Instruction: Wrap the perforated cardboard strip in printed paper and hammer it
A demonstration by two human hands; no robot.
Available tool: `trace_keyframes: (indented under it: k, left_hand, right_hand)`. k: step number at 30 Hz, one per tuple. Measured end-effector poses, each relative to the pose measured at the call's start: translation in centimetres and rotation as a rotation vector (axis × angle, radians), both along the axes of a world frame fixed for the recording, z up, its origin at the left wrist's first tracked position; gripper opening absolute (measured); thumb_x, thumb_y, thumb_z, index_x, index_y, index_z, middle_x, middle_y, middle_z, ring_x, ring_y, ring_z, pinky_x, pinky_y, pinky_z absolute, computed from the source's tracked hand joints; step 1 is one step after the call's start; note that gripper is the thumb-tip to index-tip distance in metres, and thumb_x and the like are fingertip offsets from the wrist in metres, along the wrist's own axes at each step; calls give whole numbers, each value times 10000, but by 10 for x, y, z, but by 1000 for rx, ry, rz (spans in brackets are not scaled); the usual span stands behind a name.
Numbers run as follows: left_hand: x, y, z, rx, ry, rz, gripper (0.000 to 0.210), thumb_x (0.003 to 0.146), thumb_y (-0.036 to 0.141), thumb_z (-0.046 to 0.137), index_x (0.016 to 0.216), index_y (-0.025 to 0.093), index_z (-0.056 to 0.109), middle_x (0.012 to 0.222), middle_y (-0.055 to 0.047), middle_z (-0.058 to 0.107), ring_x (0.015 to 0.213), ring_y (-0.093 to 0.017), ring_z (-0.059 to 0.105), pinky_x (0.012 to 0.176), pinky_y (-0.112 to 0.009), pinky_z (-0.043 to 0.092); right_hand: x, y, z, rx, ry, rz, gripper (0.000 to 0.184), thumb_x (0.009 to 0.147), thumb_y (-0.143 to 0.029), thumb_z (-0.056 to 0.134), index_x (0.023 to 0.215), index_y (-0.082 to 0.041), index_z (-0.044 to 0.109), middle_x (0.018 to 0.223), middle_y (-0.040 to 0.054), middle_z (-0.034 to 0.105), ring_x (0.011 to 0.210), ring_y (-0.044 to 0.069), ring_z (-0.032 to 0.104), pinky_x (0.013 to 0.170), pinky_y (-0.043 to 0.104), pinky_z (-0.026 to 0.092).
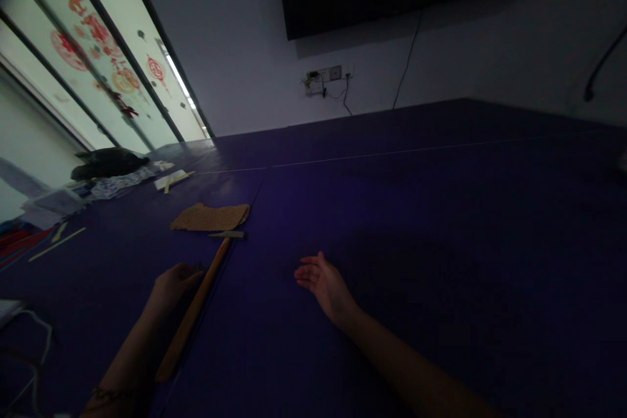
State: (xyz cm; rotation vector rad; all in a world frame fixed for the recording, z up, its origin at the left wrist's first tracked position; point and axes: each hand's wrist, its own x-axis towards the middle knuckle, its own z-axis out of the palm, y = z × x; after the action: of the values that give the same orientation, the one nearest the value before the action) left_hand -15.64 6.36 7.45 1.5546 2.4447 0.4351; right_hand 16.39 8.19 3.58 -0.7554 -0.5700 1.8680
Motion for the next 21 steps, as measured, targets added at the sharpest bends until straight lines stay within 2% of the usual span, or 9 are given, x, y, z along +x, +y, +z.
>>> trace_keyframes:
  k: [11, 17, 21]
  left_hand:
    - [0, -1, 1, -2, -5, 10, 326, 628, 477, 491, 659, 155, 530, 626, -14, 589, 646, -171, 561, 524, -209, 346]
    - [-5, 2, -4, -17, 0, -49, 381, 581, 475, 534, 762, 140, 547, 713, -39, 614, 676, -182, 577, 553, -217, 364]
    - [-4, 1, -4, -41, 52, -75, 364, 611, 460, 504, 787, 143, 546, 732, -60, 623, 678, -183, 584, 550, -222, 368]
  right_hand:
    - [0, -1, -1, 22, 11, 3, 363, 767, -484, 476, 722, -153, 619, 626, 59, 625, 650, 174, 587, 701, 338, 395]
    - [1, 0, -3, 26, 4, 9, 370, 771, -488, 464, 714, -157, 618, 626, 60, 626, 649, 176, 586, 703, 341, 393]
    - [0, -1, -1, 20, -1, 3, 365, 763, -488, 478, 713, -156, 622, 620, 61, 632, 648, 177, 588, 694, 340, 399]
